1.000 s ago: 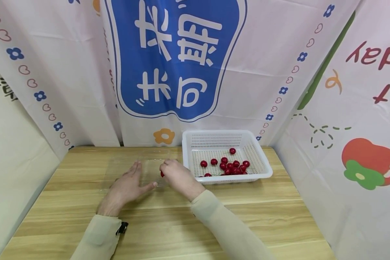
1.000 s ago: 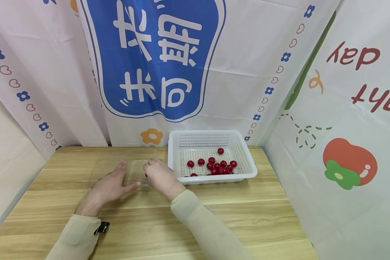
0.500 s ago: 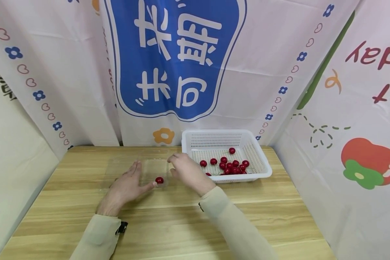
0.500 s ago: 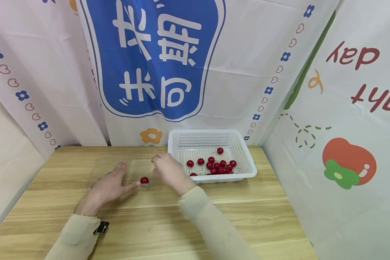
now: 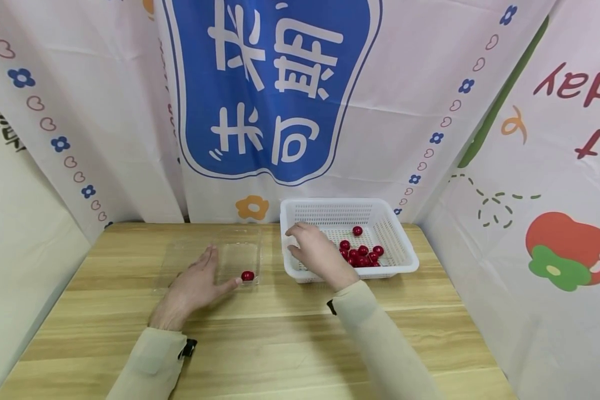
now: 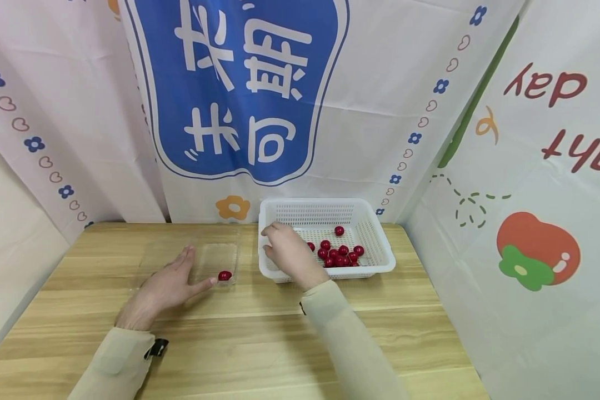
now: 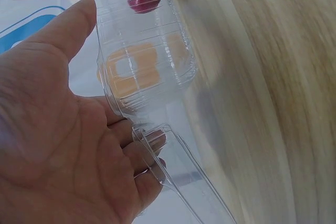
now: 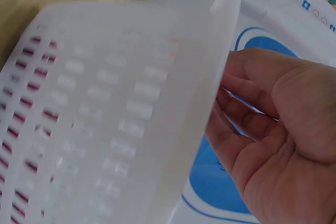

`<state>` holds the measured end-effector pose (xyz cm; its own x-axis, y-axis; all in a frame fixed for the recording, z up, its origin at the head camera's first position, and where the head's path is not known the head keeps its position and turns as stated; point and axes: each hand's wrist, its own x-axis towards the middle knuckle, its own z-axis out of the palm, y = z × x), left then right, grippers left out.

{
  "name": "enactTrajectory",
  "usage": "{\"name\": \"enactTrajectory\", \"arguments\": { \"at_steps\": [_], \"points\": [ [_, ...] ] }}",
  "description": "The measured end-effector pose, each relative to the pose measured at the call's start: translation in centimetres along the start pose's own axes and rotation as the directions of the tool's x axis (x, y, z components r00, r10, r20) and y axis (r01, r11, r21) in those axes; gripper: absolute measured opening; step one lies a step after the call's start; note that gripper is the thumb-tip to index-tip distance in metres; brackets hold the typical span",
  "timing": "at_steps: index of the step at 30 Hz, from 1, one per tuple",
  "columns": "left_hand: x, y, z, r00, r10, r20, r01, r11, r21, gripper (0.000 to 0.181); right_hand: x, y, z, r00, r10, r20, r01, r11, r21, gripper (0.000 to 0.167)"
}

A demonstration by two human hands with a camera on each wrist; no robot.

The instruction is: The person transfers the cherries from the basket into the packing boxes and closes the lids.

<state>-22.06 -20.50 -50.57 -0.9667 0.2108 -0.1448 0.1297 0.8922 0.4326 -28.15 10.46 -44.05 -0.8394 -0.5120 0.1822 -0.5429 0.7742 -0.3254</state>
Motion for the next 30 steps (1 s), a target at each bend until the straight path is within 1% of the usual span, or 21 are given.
{"name": "enactTrajectory", "arguments": {
  "at_steps": [4, 6, 9, 12, 16, 22, 26, 30],
  "points": [
    [0.0, 0.0, -0.1, 1.0, -0.001, 0.004, 0.001, 1.0, -0.005, 0.123, -0.3, 1.1, -0.4, 1.0, 0.013, -0.007, -0.013, 1.0, 0.001, 0.033],
    [0.1, -0.1, 0.0, 1.0, -0.001, 0.004, 0.001, 1.0, -0.004, 0.123, -0.3, 1.7, -0.5, 1.0, 0.019, 0.002, -0.019, 1.0, -0.002, 0.033],
    [0.0, -0.1, -0.1, 1.0, -0.003, 0.005, 0.003, 1.0, -0.002, 0.123, -0.3, 2.3, -0.6, 0.998, 0.038, 0.046, -0.038, 0.999, 0.002, 0.032],
    [0.0, 0.0, -0.1, 1.0, -0.003, 0.006, 0.003, 1.0, -0.004, 0.123, -0.2, 2.7, -0.7, 0.99, 0.052, 0.127, -0.054, 0.998, 0.012, 0.033],
    [-0.1, 0.0, -0.1, 1.0, -0.004, 0.011, 0.004, 1.0, -0.012, 0.123, -0.1, 3.3, -0.8, 0.968, 0.063, 0.241, -0.066, 0.998, 0.003, 0.032],
    [0.1, 0.0, 0.1, 1.0, -0.002, 0.009, 0.002, 1.0, -0.015, 0.123, 0.1, 3.7, -0.7, 0.923, 0.092, 0.373, -0.095, 0.995, -0.011, 0.03],
    [0.0, -0.1, 0.0, 1.0, 0.001, 0.006, -0.001, 1.0, -0.012, 0.124, 0.3, 3.8, -0.6, 0.895, 0.075, 0.44, -0.072, 0.997, -0.024, 0.027],
    [0.0, -0.2, 0.0, 1.0, 0.0, 0.007, 0.0, 1.0, -0.011, 0.124, 0.5, 4.1, -0.3, 0.871, 0.063, 0.488, -0.047, 0.998, -0.045, 0.021]
  ]
}}
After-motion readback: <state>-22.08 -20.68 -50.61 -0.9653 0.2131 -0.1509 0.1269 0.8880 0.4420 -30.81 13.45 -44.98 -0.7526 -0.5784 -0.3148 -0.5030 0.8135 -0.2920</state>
